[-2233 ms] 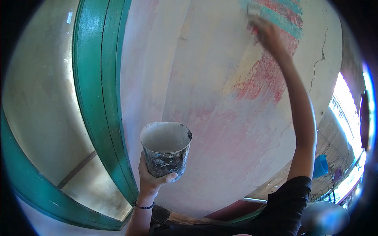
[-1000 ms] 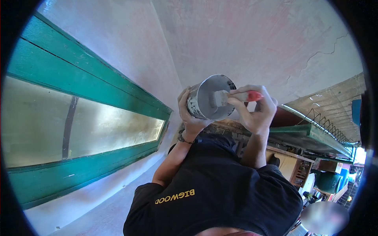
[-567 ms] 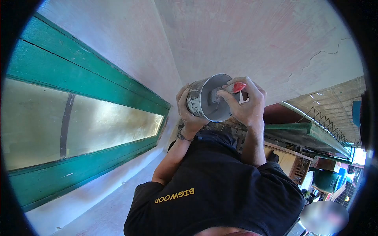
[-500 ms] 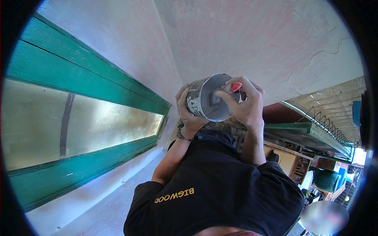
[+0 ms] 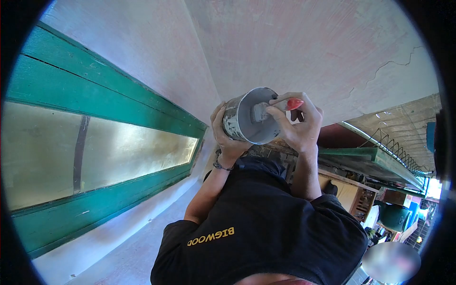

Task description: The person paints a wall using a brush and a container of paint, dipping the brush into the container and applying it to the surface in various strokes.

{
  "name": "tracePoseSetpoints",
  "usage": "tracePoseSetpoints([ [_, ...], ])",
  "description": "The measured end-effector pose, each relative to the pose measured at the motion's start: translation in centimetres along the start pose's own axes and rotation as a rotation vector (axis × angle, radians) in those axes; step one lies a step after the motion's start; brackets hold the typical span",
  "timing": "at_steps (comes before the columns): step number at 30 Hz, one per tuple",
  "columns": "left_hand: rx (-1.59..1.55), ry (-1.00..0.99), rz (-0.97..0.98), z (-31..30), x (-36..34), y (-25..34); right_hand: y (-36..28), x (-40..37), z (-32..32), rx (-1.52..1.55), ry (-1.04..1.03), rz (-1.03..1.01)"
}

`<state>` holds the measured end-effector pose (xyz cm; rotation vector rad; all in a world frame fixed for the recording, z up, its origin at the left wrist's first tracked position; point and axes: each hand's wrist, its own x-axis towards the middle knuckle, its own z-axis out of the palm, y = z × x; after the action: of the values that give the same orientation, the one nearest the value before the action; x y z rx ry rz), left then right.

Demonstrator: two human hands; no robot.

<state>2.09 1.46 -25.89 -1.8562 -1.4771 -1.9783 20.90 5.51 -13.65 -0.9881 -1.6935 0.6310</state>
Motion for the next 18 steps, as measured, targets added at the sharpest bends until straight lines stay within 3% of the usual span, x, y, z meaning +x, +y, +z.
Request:
tracePoseSetpoints([
  [8,0.033,-0.061,-0.054,-0.3,0.0,0.1,2.2,0.2,0.3,0.105,0.099,-0.207],
  [14,0.012,-0.095,-0.07,-0.3,0.1,0.1,3.0,0.0,0.6,0.061,0.139,-0.211],
  [18,0.027,-0.1,-0.082,-0.2,-0.2,0.0,2.1,0.0,0.5,0.197,0.145,-0.132],
])
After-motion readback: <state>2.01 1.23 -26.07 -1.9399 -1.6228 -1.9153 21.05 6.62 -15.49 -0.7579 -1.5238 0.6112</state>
